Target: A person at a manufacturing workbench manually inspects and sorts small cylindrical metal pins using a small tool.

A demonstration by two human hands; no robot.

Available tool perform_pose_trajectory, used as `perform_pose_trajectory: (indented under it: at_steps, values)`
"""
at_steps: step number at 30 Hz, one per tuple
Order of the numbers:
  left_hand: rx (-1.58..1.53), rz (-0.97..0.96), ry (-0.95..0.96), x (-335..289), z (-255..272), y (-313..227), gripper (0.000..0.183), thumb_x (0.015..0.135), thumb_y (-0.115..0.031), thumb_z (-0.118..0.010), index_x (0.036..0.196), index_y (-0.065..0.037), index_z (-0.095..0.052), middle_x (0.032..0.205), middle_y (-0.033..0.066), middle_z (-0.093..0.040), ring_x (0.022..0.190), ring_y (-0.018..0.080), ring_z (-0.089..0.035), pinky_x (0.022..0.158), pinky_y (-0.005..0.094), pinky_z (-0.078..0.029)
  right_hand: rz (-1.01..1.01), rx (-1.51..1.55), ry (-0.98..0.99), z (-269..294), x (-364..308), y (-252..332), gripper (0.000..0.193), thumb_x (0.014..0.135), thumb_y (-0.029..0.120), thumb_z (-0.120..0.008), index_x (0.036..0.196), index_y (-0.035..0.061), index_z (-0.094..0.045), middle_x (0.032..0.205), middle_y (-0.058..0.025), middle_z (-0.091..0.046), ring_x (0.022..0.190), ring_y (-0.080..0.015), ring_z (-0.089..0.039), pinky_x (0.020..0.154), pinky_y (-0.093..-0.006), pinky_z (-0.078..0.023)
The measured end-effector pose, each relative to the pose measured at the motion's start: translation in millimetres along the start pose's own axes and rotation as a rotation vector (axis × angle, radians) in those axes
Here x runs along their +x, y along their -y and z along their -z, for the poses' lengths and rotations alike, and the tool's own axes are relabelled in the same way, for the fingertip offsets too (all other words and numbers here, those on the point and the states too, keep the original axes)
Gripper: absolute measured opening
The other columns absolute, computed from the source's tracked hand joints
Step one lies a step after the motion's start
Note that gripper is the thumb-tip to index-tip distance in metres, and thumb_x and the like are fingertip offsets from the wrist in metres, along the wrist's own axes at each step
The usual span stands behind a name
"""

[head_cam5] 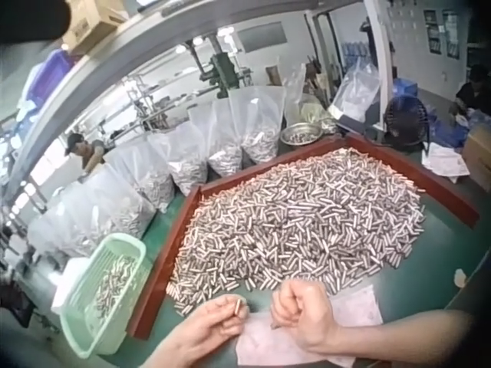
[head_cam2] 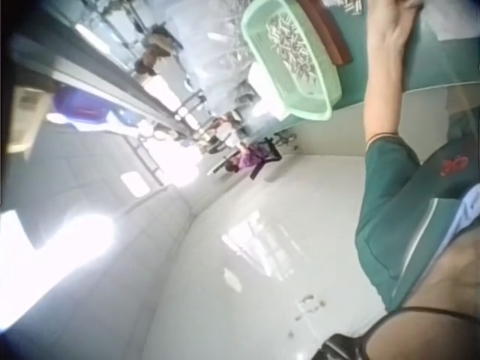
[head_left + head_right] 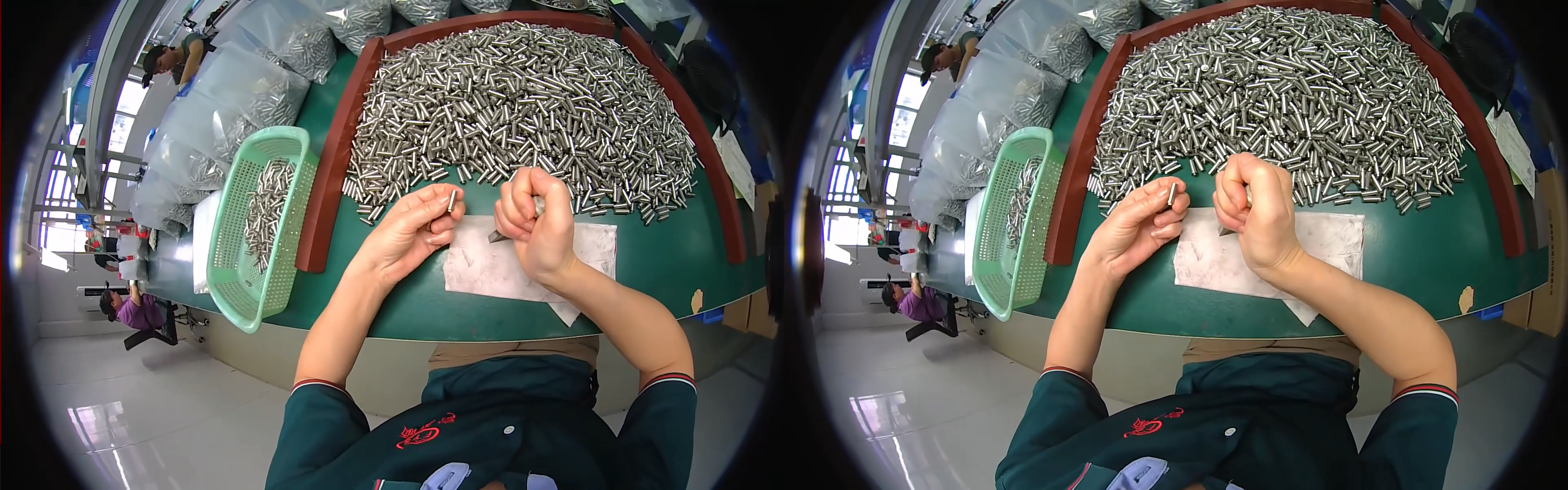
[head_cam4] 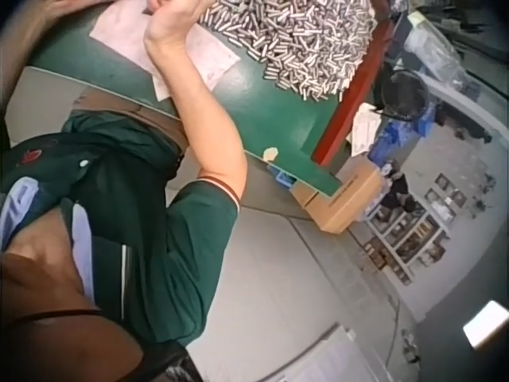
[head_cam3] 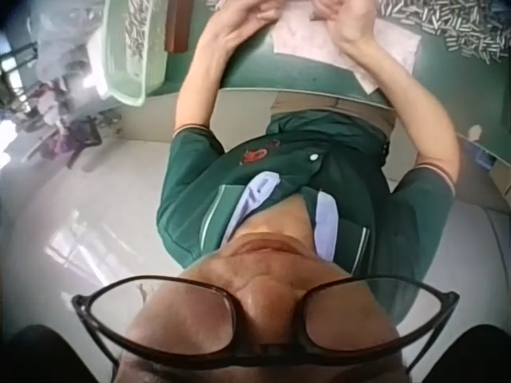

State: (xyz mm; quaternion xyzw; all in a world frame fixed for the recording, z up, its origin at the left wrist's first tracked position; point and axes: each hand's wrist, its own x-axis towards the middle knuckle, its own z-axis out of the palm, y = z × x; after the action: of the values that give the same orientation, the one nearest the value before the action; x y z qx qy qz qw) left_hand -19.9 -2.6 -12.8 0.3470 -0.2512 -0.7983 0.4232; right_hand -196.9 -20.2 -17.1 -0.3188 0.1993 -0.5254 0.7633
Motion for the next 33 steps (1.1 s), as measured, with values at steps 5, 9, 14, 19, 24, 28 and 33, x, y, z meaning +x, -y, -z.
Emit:
perform_pose_trajectory:
  at_steps: [5,9,14,19,24,28,33]
  values:
    - [-0.011,-0.022,-0.147,-1.8,-10.2,-4.8,0.02,0.087,-0.016,-0.046,0.094,0.002,-0.051,0.075,0.0044,-0.047,0.058,0.0072,-0.037,0.048,0.0186,-0.031,-0.002,-0.007,-0.017,0.0,1.7,1.5,0.031,0.084,0.019,-0.031,0.055,0.0077,-0.03,0.046,0.0002,-0.028,0.04,-0.0066,-0.02,0.038,-0.0219,-0.018]
    - [0.153,-0.164,-0.238,0.4,-4.2,-6.4,0.026,0.087,-0.022,-0.045,0.071,-0.002,-0.051,0.065,0.0033,-0.048,0.053,0.0089,-0.038,0.047,0.0201,-0.032,-0.002,-0.009,-0.005,-0.7,1.6,2.0,0.031,0.084,0.019,-0.032,0.055,0.0077,-0.03,0.046,0.0001,-0.028,0.04,-0.0068,-0.02,0.038,-0.0221,-0.018]
    - [1.072,-0.62,-0.554,19.9,-10.2,4.0,0.022,0.076,-0.019,-0.065,0.071,0.002,-0.062,0.054,-0.0002,-0.052,0.05,0.0055,-0.044,0.046,0.0225,-0.035,0.005,-0.036,-0.008,0.6,1.4,2.7,0.03,0.083,0.017,-0.031,0.054,0.0076,-0.029,0.046,0.0001,-0.028,0.04,-0.0069,-0.02,0.038,-0.0221,-0.018]
    - [1.546,-0.679,-0.631,29.9,-9.2,7.6,0.016,0.069,-0.016,-0.07,0.071,-0.001,-0.063,0.046,0.0006,-0.045,0.042,0.0061,-0.04,0.04,0.0241,-0.032,0.014,-0.038,-0.009,-0.8,0.0,2.5,0.03,0.083,0.016,-0.03,0.054,0.0075,-0.029,0.046,0.0,-0.028,0.04,-0.007,-0.021,0.038,-0.0221,-0.019]
    - [1.597,-0.739,-0.641,29.4,-5.3,10.6,0.009,0.069,-0.01,-0.066,0.071,-0.002,-0.063,0.045,0.0034,-0.044,0.039,0.0092,-0.04,0.04,0.0263,-0.033,0.015,-0.053,-0.001,-1.3,-0.6,3.5,0.031,0.083,0.016,-0.031,0.054,0.0074,-0.029,0.046,-0.0001,-0.028,0.04,-0.007,-0.021,0.038,-0.0221,-0.019]
    - [1.199,-0.561,-0.529,17.0,-8.7,6.3,0.012,0.075,-0.012,-0.062,0.073,-0.001,-0.06,0.053,-0.0023,-0.048,0.046,0.0035,-0.038,0.043,0.0206,-0.032,0.007,-0.039,-0.009,0.5,-0.1,4.1,0.033,0.084,0.017,-0.032,0.053,0.0072,-0.029,0.048,-0.0001,-0.028,0.041,-0.0071,-0.022,0.038,-0.022,-0.019]
    - [0.171,-0.107,-0.104,3.8,-1.1,-3.2,0.006,0.082,-0.009,-0.056,0.082,-0.004,-0.054,0.071,0.0042,-0.054,0.051,0.0034,-0.033,0.046,0.0174,-0.027,0.002,-0.083,-0.025,-1.8,-0.1,3.4,0.033,0.085,0.022,-0.029,0.054,0.0096,-0.029,0.045,0.0016,-0.026,0.04,-0.0062,-0.017,0.039,-0.022,-0.017]
